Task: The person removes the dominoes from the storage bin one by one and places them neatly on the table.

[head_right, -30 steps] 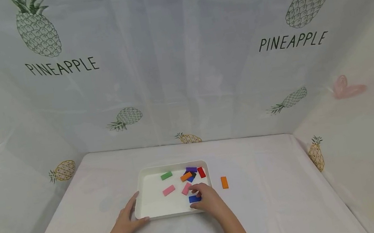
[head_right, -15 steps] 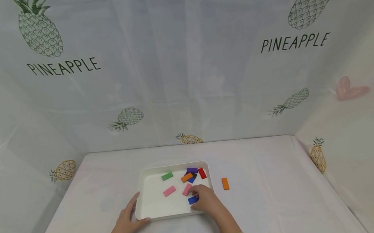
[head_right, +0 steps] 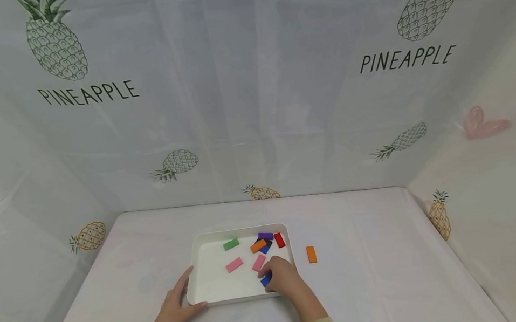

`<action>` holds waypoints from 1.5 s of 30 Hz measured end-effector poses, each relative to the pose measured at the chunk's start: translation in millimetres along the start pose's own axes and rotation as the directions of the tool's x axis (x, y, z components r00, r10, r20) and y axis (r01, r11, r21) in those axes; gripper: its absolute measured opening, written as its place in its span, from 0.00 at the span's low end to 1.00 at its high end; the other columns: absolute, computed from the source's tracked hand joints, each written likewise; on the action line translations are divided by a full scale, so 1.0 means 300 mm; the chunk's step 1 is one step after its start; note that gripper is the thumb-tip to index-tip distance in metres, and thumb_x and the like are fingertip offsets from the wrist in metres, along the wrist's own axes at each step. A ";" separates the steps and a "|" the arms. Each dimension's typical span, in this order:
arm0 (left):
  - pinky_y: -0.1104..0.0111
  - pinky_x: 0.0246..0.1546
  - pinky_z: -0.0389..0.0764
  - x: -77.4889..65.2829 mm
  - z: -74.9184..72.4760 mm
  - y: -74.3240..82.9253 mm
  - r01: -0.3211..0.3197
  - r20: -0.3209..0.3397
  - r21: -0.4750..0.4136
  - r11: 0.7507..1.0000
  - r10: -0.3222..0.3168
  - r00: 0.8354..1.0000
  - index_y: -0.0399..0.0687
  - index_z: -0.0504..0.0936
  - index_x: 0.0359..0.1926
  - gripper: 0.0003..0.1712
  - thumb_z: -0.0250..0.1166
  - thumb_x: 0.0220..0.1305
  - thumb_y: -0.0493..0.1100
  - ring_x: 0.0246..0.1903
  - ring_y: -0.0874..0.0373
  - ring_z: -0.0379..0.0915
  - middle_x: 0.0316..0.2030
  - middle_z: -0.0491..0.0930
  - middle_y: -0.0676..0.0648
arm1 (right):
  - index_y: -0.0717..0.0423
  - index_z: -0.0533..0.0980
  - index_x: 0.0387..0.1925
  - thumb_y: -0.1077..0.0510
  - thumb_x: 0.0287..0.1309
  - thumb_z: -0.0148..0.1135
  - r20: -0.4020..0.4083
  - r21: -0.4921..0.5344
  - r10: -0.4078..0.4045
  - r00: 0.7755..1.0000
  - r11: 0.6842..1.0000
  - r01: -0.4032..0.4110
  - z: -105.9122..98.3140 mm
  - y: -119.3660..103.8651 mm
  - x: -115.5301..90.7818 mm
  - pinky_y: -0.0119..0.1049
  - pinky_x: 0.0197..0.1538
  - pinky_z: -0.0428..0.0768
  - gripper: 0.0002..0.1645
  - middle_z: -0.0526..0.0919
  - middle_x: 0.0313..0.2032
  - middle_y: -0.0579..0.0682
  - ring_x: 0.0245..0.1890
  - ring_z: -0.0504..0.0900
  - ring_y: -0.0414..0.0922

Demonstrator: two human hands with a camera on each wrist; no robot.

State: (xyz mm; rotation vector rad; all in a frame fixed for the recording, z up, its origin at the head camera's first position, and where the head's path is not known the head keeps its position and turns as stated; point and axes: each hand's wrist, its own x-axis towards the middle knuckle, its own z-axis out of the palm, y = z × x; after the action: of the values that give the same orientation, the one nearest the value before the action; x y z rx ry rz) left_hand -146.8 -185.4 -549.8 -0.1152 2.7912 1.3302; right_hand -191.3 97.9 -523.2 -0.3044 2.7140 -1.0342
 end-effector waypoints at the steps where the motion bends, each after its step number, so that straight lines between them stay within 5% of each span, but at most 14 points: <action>1: 0.44 0.48 0.57 0.000 0.001 0.001 0.001 -0.002 -0.002 1.000 -0.001 1.000 0.66 0.55 0.66 0.56 0.74 0.33 0.61 0.51 0.53 0.61 0.56 0.68 0.52 | 0.48 0.83 0.28 0.64 0.35 0.73 0.001 0.001 0.003 1.000 1.000 -0.003 0.000 0.001 -0.001 0.42 0.38 0.76 0.14 0.73 0.29 0.43 0.31 0.70 0.44; 12: 0.45 0.48 0.58 -0.004 0.002 0.007 0.019 0.011 0.005 1.000 -0.019 1.000 0.67 0.54 0.66 0.56 0.73 0.34 0.62 0.52 0.53 0.59 0.57 0.66 0.52 | 0.41 0.83 0.29 0.57 0.39 0.72 -0.003 0.020 -0.057 0.998 0.998 0.057 -0.013 -0.005 -0.016 0.37 0.39 0.74 0.11 0.74 0.29 0.37 0.32 0.71 0.40; 22: 0.45 0.48 0.58 -0.007 0.000 0.008 0.014 0.011 -0.005 1.000 -0.014 1.000 0.68 0.54 0.66 0.56 0.73 0.35 0.60 0.52 0.53 0.60 0.57 0.66 0.52 | 0.46 0.82 0.34 0.55 0.45 0.69 -0.005 0.169 -0.159 0.987 0.973 0.158 -0.086 -0.019 -0.045 0.35 0.41 0.74 0.10 0.77 0.31 0.36 0.36 0.74 0.41; 34: 0.45 0.48 0.58 -0.007 0.002 0.012 0.016 0.012 0.009 1.000 -0.016 1.000 0.68 0.53 0.66 0.56 0.73 0.35 0.62 0.52 0.53 0.60 0.57 0.66 0.52 | 0.60 0.77 0.43 0.52 0.47 0.67 0.034 0.489 -0.087 0.996 0.870 0.059 -0.183 0.030 -0.071 0.37 0.35 0.78 0.22 0.79 0.33 0.52 0.30 0.80 0.50; 40: 0.45 0.48 0.58 -0.009 -0.002 0.017 0.018 0.013 0.013 1.000 -0.018 1.000 0.67 0.53 0.67 0.56 0.73 0.35 0.61 0.52 0.53 0.60 0.57 0.66 0.52 | 0.65 0.74 0.47 0.58 0.50 0.65 0.061 0.570 -0.087 0.994 0.821 0.036 -0.220 0.078 -0.082 0.40 0.35 0.78 0.23 0.79 0.39 0.61 0.32 0.80 0.59; 45: 0.45 0.48 0.58 -0.007 -0.003 0.014 0.009 0.011 0.012 1.000 -0.009 1.000 0.67 0.53 0.67 0.56 0.73 0.35 0.62 0.51 0.54 0.60 0.57 0.66 0.53 | 0.65 0.72 0.50 0.57 0.50 0.65 0.049 0.581 -0.062 0.997 0.814 0.022 -0.248 0.116 -0.095 0.41 0.36 0.78 0.26 0.78 0.42 0.65 0.35 0.80 0.57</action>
State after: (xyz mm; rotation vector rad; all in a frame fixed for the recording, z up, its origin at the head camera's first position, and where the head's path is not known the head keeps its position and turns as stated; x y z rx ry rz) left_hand -145.1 -183.4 -545.9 -0.1187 2.7858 1.3073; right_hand -188.6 177.7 -488.6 -0.2776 2.1894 -1.7582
